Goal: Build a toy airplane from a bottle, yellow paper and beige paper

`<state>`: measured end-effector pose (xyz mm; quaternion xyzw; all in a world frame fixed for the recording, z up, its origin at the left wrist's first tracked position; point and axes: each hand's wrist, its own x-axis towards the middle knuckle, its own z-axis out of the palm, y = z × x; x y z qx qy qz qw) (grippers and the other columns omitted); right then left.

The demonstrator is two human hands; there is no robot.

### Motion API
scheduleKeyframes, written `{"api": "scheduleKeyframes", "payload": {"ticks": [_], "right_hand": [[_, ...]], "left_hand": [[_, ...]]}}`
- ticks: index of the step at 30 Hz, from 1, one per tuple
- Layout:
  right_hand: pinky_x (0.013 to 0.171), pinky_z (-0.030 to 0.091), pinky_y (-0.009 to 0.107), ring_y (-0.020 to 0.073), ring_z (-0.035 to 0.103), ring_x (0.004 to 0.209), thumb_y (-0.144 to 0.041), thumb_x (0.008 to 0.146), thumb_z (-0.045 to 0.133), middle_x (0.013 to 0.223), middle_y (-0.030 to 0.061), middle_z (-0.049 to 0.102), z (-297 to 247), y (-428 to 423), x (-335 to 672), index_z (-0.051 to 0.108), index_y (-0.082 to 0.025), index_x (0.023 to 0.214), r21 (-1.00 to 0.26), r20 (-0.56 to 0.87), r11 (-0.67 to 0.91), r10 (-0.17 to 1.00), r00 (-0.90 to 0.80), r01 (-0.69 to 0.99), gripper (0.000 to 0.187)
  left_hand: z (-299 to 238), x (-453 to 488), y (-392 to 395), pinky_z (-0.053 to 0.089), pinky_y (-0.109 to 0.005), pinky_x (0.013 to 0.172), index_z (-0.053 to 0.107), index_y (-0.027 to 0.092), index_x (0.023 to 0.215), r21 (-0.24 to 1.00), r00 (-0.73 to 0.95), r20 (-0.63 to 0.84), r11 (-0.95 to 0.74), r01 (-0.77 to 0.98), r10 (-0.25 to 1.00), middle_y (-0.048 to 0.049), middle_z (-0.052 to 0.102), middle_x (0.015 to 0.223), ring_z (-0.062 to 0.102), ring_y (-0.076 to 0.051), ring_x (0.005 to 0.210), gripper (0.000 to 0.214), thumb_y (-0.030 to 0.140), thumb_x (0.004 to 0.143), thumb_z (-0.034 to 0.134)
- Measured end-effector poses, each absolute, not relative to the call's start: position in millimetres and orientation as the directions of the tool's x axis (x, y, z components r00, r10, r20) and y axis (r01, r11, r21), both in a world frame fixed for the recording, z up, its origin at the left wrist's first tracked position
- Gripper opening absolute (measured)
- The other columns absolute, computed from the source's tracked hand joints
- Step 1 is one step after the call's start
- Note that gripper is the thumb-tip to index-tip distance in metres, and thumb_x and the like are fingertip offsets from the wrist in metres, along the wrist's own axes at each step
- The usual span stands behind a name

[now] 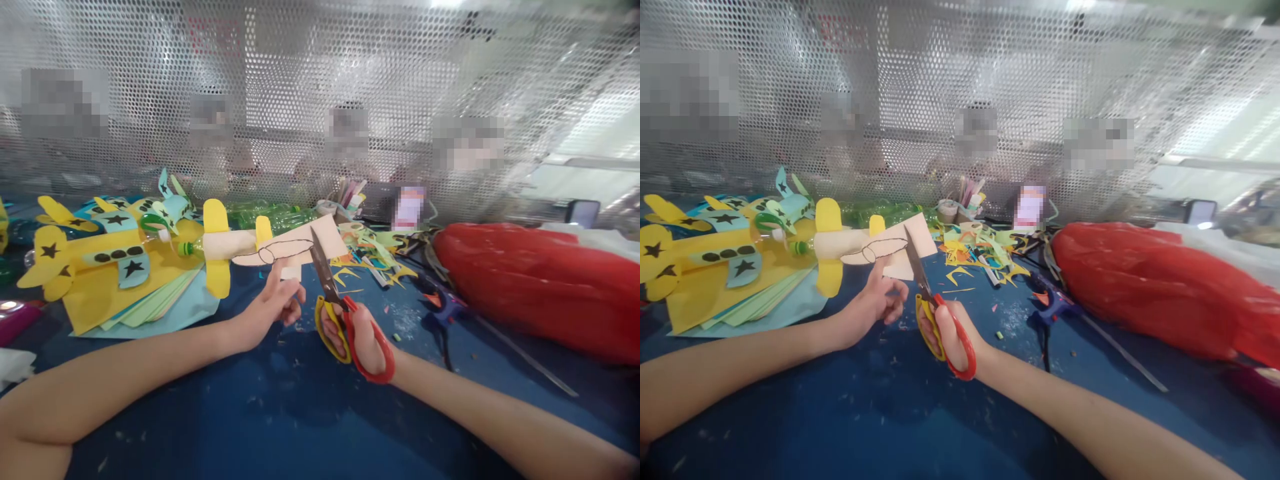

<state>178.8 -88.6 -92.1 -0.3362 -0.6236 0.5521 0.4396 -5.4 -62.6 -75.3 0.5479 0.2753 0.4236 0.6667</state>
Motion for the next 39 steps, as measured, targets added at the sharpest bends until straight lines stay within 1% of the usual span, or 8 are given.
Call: {"api": "scheduleKeyframes", "payload": {"ticks": [5,8,12,17,21,25,29,39], "right_hand": [[0.031,0.026,0.021,0.0065,0.028,0.035,-0.087,0.079,0.036,0.05,-0.0068,0.035,-89.9,-91.1,180.8,0.037,-0.023,0.065,-0.98,0.197,0.197,0.893,-0.404,-0.041,0.066],[0.031,0.026,0.021,0.0065,0.028,0.036,-0.087,0.079,0.037,0.051,-0.0068,0.034,-88.5,-94.0,180.3,0.038,-0.023,0.066,-0.98,0.195,0.192,0.879,-0.436,-0.051,0.065],[0.031,0.024,0.02,0.0065,0.026,0.037,-0.092,0.075,0.033,0.053,-0.0069,0.034,-87.2,-98.0,176.9,0.038,-0.024,0.069,-0.985,0.165,0.13,0.896,-0.412,-0.113,0.068],[0.03,0.024,0.021,0.0063,0.027,0.035,-0.087,0.08,0.034,0.05,-0.0069,0.034,-89.7,-96.3,178.4,0.038,-0.023,0.067,-0.986,0.165,0.147,0.901,-0.401,-0.075,0.066],[0.032,0.027,0.023,0.0076,0.03,0.035,-0.087,0.08,0.034,0.047,-0.0051,0.035,-84.4,-95.0,182.2,0.038,-0.023,0.06,-0.976,0.144,0.197,0.904,-0.404,0.094,0.067],[0.045,0.041,0.027,0.0125,0.047,0.044,-0.087,0.082,0.025,0.051,0.0014,0.048,-73.5,-95.6,183.9,0.042,-0.022,0.057,-0.919,0.182,0.314,0.874,-0.451,0.239,0.071],[0.059,0.052,0.033,0.0192,0.061,0.06,-0.086,0.083,0.023,0.066,0.0082,0.062,-66.4,-97.1,183.5,0.051,-0.021,0.063,-0.914,0.149,0.307,0.863,-0.484,0.265,0.074],[0.073,0.056,0.038,0.0223,0.065,0.076,-0.085,0.082,0.032,0.079,0.009,0.062,-71.4,-100.6,181.6,0.047,-0.021,0.074,-0.965,0.133,0.223,0.867,-0.48,0.136,0.066]], "left_hand": [[-59.8,-4.7,-57.9,0.027,-0.023,0.049,0.043,0.03,0.126,0.941,0.468,-0.009,0.166,-0.295,0.884,0.0065,0.046,0.073,0.035,-0.007,0.048,0.062,0.073,0.083,0.053],[-52.8,-7.6,-53.3,0.023,-0.024,0.047,0.052,0.023,0.103,0.952,0.491,0.048,0.109,-0.286,0.87,0.0061,0.043,0.066,0.03,-0.007,0.047,0.056,0.075,0.083,0.05],[-48.3,-14.5,-51.2,0.02,-0.023,0.045,0.048,0.022,0.08,0.946,0.459,0.238,-0.096,-0.311,0.856,0.007,0.041,0.062,0.029,-0.006,0.045,0.048,0.068,0.083,0.058],[-39.8,-15.3,-58.8,0.018,-0.023,0.038,0.044,0.022,0.068,0.959,0.45,0.177,-0.051,-0.278,0.876,0.0078,0.044,0.048,0.032,-0.006,0.036,0.047,0.063,0.085,0.057],[-34.8,-11.5,-62.8,0.022,-0.024,0.043,0.042,0.018,0.052,0.946,0.239,0.215,-0.141,-0.291,0.947,0.0064,0.039,0.045,0.034,-0.005,0.039,0.054,0.057,0.082,0.066],[-36.9,-9.6,-61.6,0.023,-0.025,0.046,0.039,0.019,0.05,0.944,0.049,0.191,-0.17,-0.282,0.98,0.0075,0.032,0.043,0.028,-0.006,0.043,0.054,0.049,0.082,0.07],[-42.7,-10.0,-60.3,0.025,-0.026,0.048,0.037,0.019,0.05,0.958,0.041,0.154,-0.139,-0.252,0.987,0.0073,0.03,0.045,0.028,-0.007,0.045,0.055,0.048,0.085,0.067],[-48.4,-9.1,-71.8,0.025,-0.029,0.053,0.035,0.019,0.051,0.981,0.145,0.126,-0.102,-0.163,0.981,0.0065,0.027,0.046,0.027,-0.009,0.049,0.056,0.053,0.089,0.06]]}}
